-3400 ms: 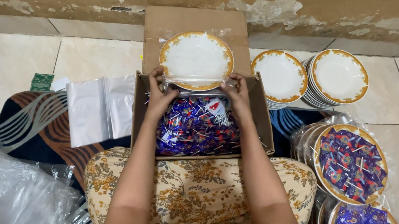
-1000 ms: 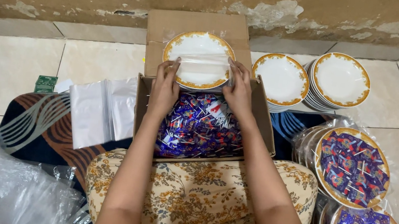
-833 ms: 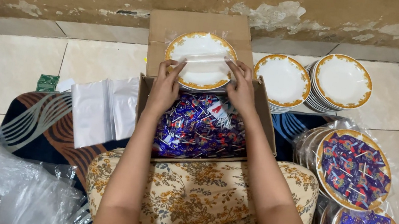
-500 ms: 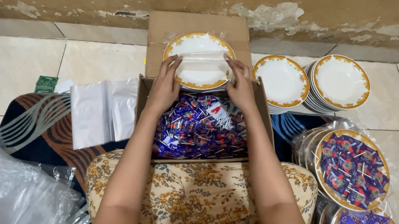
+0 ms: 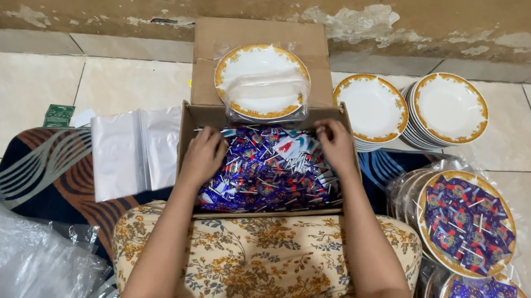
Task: Packing small sachets and decorative plates into a cardboard box
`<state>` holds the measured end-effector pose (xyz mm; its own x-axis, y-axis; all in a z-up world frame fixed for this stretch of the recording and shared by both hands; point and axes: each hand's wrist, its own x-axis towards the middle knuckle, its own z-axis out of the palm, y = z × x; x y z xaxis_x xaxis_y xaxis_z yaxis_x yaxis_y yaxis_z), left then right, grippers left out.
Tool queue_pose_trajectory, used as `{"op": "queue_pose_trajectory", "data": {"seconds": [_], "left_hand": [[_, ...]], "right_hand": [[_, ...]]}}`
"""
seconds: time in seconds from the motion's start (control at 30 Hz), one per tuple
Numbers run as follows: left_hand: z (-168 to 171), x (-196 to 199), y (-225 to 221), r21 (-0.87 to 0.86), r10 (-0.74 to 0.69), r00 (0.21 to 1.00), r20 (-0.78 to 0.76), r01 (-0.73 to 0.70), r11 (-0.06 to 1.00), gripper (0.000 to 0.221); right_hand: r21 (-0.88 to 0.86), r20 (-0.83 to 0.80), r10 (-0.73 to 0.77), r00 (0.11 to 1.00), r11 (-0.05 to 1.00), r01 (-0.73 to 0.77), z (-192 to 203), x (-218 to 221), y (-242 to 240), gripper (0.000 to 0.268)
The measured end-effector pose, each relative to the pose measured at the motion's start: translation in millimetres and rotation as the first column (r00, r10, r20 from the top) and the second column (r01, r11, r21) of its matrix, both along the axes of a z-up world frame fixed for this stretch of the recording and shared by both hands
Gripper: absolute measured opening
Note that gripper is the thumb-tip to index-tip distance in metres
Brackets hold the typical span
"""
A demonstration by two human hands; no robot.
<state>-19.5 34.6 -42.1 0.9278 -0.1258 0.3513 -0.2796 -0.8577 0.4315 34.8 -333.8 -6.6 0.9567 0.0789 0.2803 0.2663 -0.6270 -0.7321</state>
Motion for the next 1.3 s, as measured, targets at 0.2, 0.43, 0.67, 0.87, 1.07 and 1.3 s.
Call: {"op": "queue_pose_trajectory", "data": {"seconds": [0.2,0.43,0.67,0.87,1.07,1.3], "left_hand": [[-9.5,-10.0,-16.8,0.189,0.023,0.887,-0.461,0.073,0.979,0.067],[14.8,-17.3,-22.9,0.098,-0.033,0.880,-0.474,0.090,0.991,0.064],[7.0,-17.9,-21.9,0.127,-0.020,0.874,-0.485,0.093,0.987,0.062],[-12.2,-9.6,-14.5,0.083,-0.030,0.884,-0.466,0.077,0.994,0.052],[-32.4,-5.9,-13.5,0.104,-0.012,0.911,-0.412,0.060,0.993,0.047],[2.0,-14.2,-13.7,0.125,0.175,0.954,-0.244,-0.148,0.981,0.043]], "right_hand": [[-0.131,-0.183,0.253,0.950,0.952,-0.278,-8.1,-21.0,29.7,0.036],[-0.376,-0.288,0.310,0.906,0.834,-0.404,2.0,-29.1,41.2,0.067],[-0.656,-0.309,0.223,0.925,0.655,-0.377,-33.8,-18.7,40.1,0.058],[-0.710,-0.175,0.224,0.959,0.646,-0.281,-73.2,-2.8,33.8,0.045],[-0.747,-0.122,0.184,0.975,0.630,-0.213,-68.2,-6.0,28.8,0.036],[-0.549,-0.202,-0.040,0.978,0.832,-0.079,-75.2,6.6,3.2,0.031]]}}
